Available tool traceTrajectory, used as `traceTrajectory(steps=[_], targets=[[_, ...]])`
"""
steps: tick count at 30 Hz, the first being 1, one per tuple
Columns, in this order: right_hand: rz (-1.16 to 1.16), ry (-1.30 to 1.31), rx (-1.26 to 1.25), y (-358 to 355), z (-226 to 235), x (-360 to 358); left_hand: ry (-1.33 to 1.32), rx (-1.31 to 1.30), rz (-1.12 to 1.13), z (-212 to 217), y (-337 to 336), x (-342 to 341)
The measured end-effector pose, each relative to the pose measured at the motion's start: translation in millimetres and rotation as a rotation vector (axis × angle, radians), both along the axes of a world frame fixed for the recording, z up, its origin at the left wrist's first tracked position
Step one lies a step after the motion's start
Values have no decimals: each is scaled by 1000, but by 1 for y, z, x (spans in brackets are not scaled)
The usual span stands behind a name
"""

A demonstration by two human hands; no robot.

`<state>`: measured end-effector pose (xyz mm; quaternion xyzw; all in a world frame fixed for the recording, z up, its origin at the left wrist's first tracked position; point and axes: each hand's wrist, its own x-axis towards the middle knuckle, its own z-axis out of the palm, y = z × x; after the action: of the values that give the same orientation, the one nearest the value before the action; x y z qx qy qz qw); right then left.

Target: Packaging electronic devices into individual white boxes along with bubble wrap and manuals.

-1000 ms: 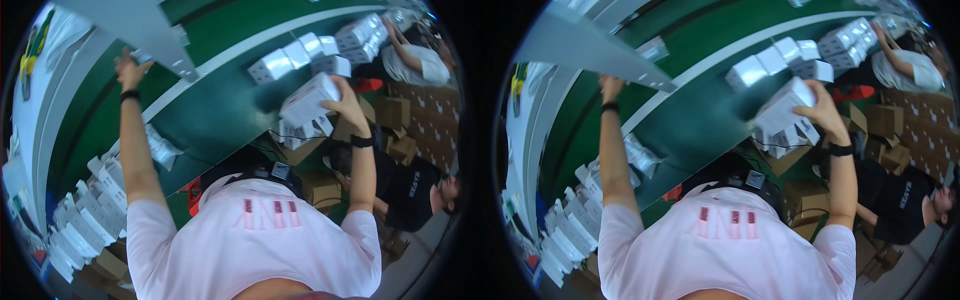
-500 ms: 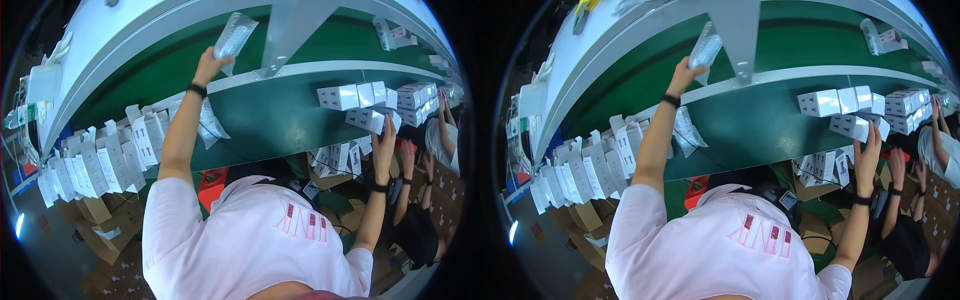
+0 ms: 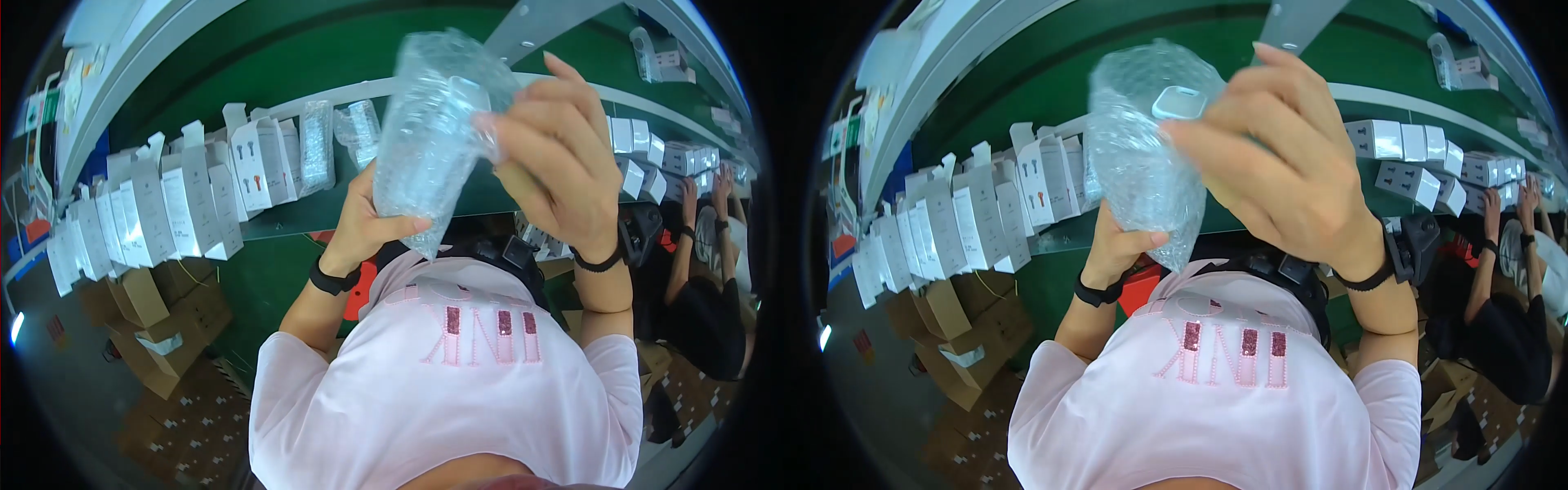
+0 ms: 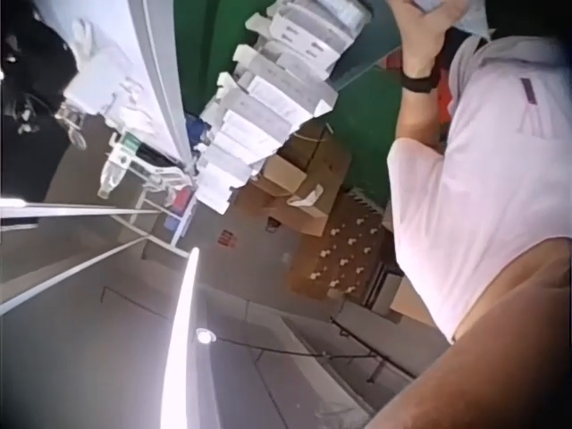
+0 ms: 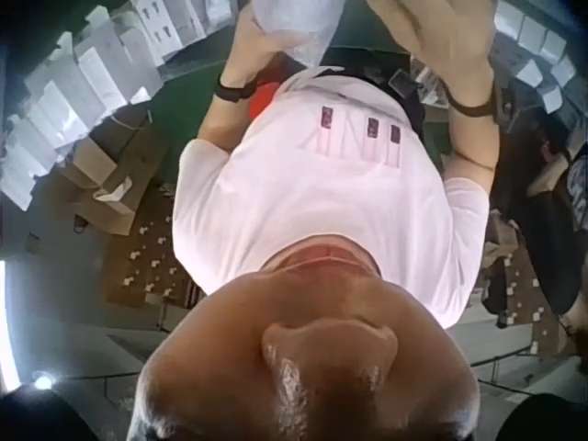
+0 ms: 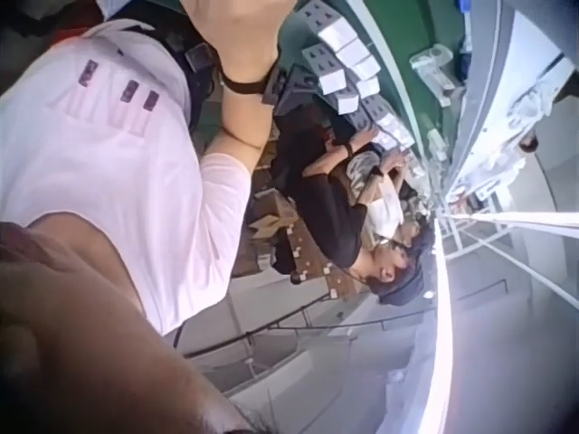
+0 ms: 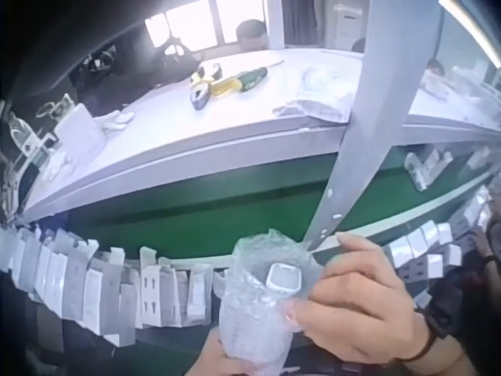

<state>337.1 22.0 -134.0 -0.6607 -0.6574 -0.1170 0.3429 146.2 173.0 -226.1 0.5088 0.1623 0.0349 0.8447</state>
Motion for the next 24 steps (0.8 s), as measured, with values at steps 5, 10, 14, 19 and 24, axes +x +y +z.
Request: traceTrajectory(steps=[5, 10, 14, 19, 24], targets=[[-23, -46, -46, 13, 5, -34, -52, -105, 42, 1, -6, -18], [-67, 124, 114, 24, -13, -34, -55, -131, 73, -1, -1, -37], [270, 1497, 182, 36, -66, -19, -94, -603, -150, -12, -13, -37], [1148, 2069, -52, 53, -95, -25, -11, -554, -292, -16, -18, -32], [202, 2088, -195, 43, -91, -19, 411, 1369, 434, -56, 106, -64]])
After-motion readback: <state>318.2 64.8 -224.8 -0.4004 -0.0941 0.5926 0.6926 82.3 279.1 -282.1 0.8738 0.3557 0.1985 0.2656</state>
